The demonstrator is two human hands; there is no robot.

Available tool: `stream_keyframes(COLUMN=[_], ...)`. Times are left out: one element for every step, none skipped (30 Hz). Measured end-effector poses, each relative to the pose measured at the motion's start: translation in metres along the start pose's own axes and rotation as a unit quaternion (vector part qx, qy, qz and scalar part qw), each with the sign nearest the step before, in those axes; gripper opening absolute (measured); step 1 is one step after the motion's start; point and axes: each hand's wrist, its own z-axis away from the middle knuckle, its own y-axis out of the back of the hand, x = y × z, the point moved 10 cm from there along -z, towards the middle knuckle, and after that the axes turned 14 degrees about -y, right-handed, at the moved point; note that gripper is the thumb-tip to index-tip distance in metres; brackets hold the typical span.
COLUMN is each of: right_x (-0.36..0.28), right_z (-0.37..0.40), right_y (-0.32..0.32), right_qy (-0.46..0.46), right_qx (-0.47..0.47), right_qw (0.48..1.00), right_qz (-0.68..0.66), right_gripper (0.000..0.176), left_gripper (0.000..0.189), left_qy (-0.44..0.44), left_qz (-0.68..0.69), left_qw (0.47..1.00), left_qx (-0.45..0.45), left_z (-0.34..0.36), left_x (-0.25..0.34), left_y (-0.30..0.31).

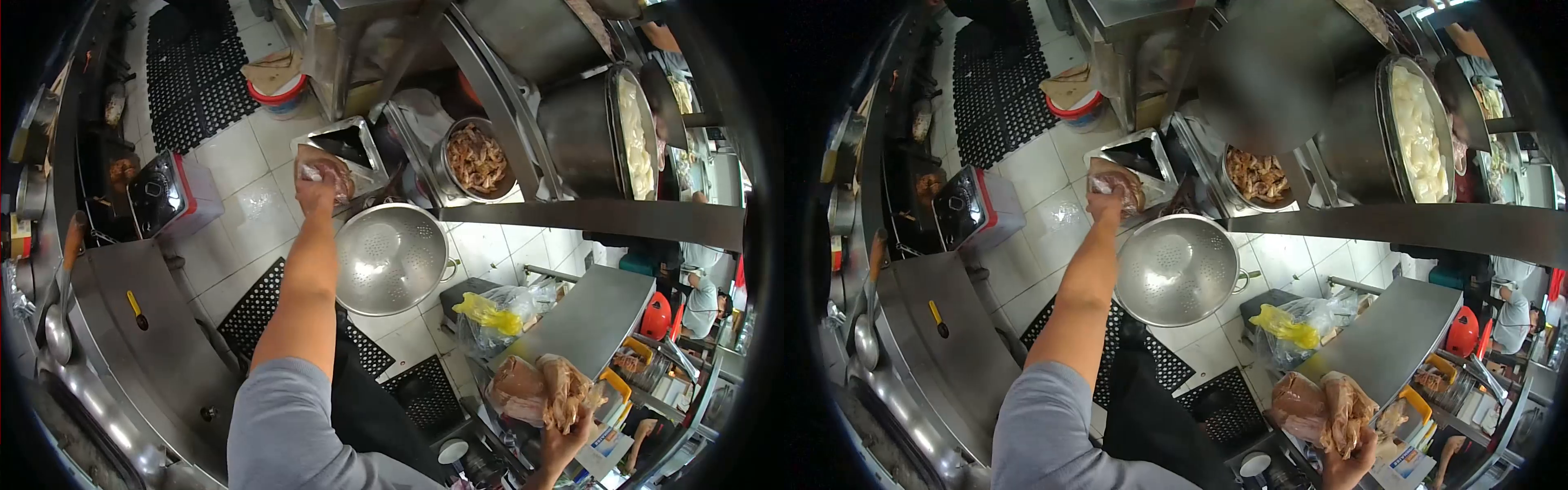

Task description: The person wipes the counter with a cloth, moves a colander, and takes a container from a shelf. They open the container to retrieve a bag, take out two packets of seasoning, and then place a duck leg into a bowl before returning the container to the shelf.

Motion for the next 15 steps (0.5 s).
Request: stream_keyframes(right_x=[0.005, 0.013, 0.023, 0.034, 0.044, 0.045, 0.043, 0.042, 0.043, 0.053, 0.057, 0.047, 0.055, 0.078, 0.082], right_z=[-0.003, -0.004, -0.006, -0.009, -0.008, -0.005, -0.002, 0.0, 0.001, 0.003, 0.006, 0.01, 0.016, 0.023, 0.033], right_y=[0.003, 0.006, 0.009, 0.014, 0.02, 0.027, 0.035, 0.043, 0.055, 0.065, 0.074, 0.094, 0.113, 0.128, 0.155], right_qy=[-0.006, -0.014, -0.029, -0.043, -0.059, -0.054, -0.049, -0.045, -0.067, -0.059, -0.102, -0.063, -0.047, -0.051, -0.031], right_qx=[-0.003, -0.006, -0.015, -0.025, -0.035, -0.042, -0.048, -0.054, -0.011, -0.013, -0.009, 0.023, 0.023, 0.015, 0.024], right_qw=[1.0, 1.0, 0.999, 0.998, 0.995, 0.995, 0.994, 0.994, 0.991, 0.992, 0.979, 0.992, 0.995, 0.996, 0.997], right_qz=[0.012, 0.019, -0.011, -0.043, -0.074, -0.077, -0.081, -0.086, -0.117, -0.113, -0.178, -0.105, -0.079, -0.077, -0.066], right_gripper=[0.035, 0.035, 0.035, 0.035, 0.035, 0.035, 0.034, 0.034, 0.038, 0.04, 0.039, 0.038, 0.037, 0.038, 0.04], left_gripper=[0.08, 0.078, 0.067, 0.057, 0.052, 0.048, 0.041, 0.04, 0.039, 0.037, 0.036, 0.032, 0.031, 0.035, 0.044], left_qy=[-0.012, -0.029, -0.02, -0.002, -0.005, -0.008, 0.003, -0.025, -0.051, -0.068, -0.08, -0.069, -0.074, -0.094, -0.127], left_qz=[0.022, 0.042, 0.14, 0.235, 0.334, 0.426, 0.453, 0.485, 0.513, 0.503, 0.494, 0.451, 0.45, 0.425, 0.42], left_qw=[1.0, 0.998, 0.988, 0.968, 0.934, 0.89, 0.874, 0.848, 0.816, 0.809, 0.793, 0.801, 0.74, 0.683, 0.698], left_qx=[-0.013, -0.024, -0.056, -0.088, -0.124, -0.163, -0.173, -0.213, -0.26, -0.296, -0.349, -0.388, -0.495, -0.587, -0.566], left_z=[-0.005, -0.015, -0.024, -0.032, -0.018, 0.002, 0.027, 0.049, 0.075, 0.105, 0.146, 0.202, 0.272, 0.338, 0.387], left_x=[-0.002, -0.004, -0.015, -0.027, -0.012, 0.01, 0.035, 0.058, 0.08, 0.094, 0.111, 0.136, 0.168, 0.194, 0.21], left_y=[0.0, 0.004, -0.006, -0.015, 0.001, 0.023, 0.052, 0.075, 0.095, 0.115, 0.127, 0.146, 0.154, 0.158, 0.162])
